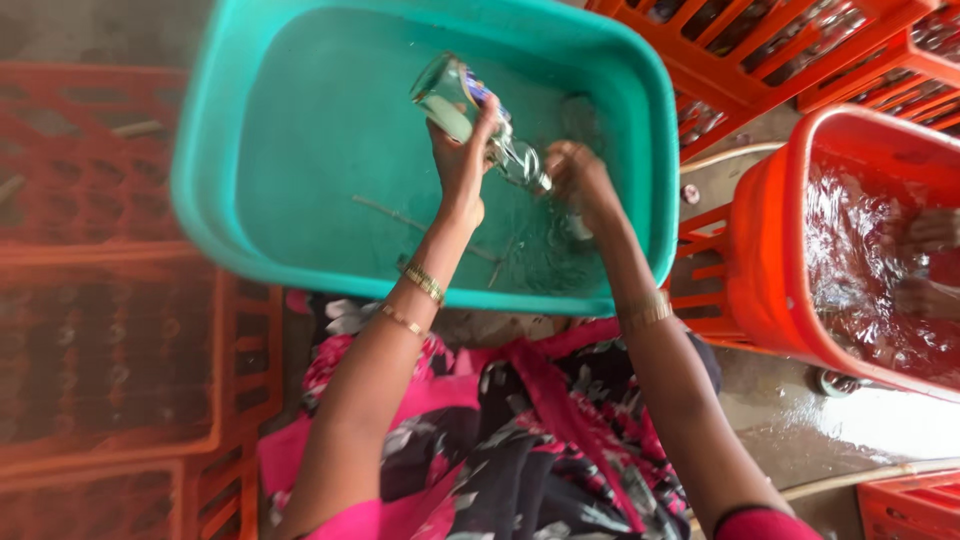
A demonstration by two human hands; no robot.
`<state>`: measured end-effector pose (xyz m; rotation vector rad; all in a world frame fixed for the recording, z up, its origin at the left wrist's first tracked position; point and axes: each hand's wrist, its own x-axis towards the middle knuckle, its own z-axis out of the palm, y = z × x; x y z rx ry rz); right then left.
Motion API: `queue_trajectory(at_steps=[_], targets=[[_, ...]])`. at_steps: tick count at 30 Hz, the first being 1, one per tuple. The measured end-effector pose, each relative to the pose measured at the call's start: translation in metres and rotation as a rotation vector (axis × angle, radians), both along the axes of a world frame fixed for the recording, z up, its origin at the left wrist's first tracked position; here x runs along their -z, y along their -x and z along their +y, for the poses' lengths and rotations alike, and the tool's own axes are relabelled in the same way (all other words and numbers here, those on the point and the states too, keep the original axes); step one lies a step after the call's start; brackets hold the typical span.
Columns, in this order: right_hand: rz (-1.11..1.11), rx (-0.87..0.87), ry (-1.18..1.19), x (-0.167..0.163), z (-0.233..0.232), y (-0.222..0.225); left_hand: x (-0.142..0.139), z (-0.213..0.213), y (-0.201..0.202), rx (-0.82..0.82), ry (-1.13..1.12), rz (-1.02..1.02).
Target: The person washes glass bottles by hand in a teal basin filled with water. They repeatedly submerge, shake, and rinse the bottles, then place them into an orange crate. The person also uses a thin stick to clean the inside of the bottles.
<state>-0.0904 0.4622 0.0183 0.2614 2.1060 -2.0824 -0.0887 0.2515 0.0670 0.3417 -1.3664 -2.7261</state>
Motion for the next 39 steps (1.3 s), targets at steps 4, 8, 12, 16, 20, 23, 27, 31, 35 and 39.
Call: queue_trajectory(at_steps=[4, 8, 12, 16, 20, 23, 27, 31, 35, 39], targets=[[-0.163, 0.555, -0.039, 0.012, -0.005, 0.03, 0.021, -0.008, 0.012, -0.158, -0.163, -0.392], [0.157, -0.009, 0.85, -0.007, -0.036, 0.044, 0.038, -0.003, 0.021, -0.423, -0.193, -0.332], [0.165, -0.261, 0.165, -0.054, -0.067, 0.044, 0.039, -0.001, 0.022, -0.356, -0.27, -0.377], [0.375, -0.19, -0.236, -0.079, -0.076, 0.037, 0.024, -0.013, 0.023, -0.274, -0.314, -0.483], [0.399, -0.293, -0.406, -0.073, -0.062, 0.025, 0.016, -0.022, 0.023, -0.273, -0.33, -0.368], [-0.061, -0.443, -0.284, -0.054, -0.048, 0.016, 0.025, -0.031, 0.027, -0.133, -0.275, -0.304], [0.065, -0.523, -0.217, -0.02, -0.051, 0.02, 0.046, -0.052, 0.037, -0.015, -0.114, -0.268], [0.299, -0.464, -0.362, 0.014, -0.081, 0.021, 0.049, -0.071, 0.042, -0.146, -0.17, -0.381], [0.621, -0.293, -0.745, 0.035, -0.105, 0.008, 0.04, -0.086, 0.04, -0.178, -0.043, -0.33], [0.486, -0.242, -0.846, 0.045, -0.107, 0.006, 0.028, -0.097, 0.036, -0.113, -0.042, -0.261]])
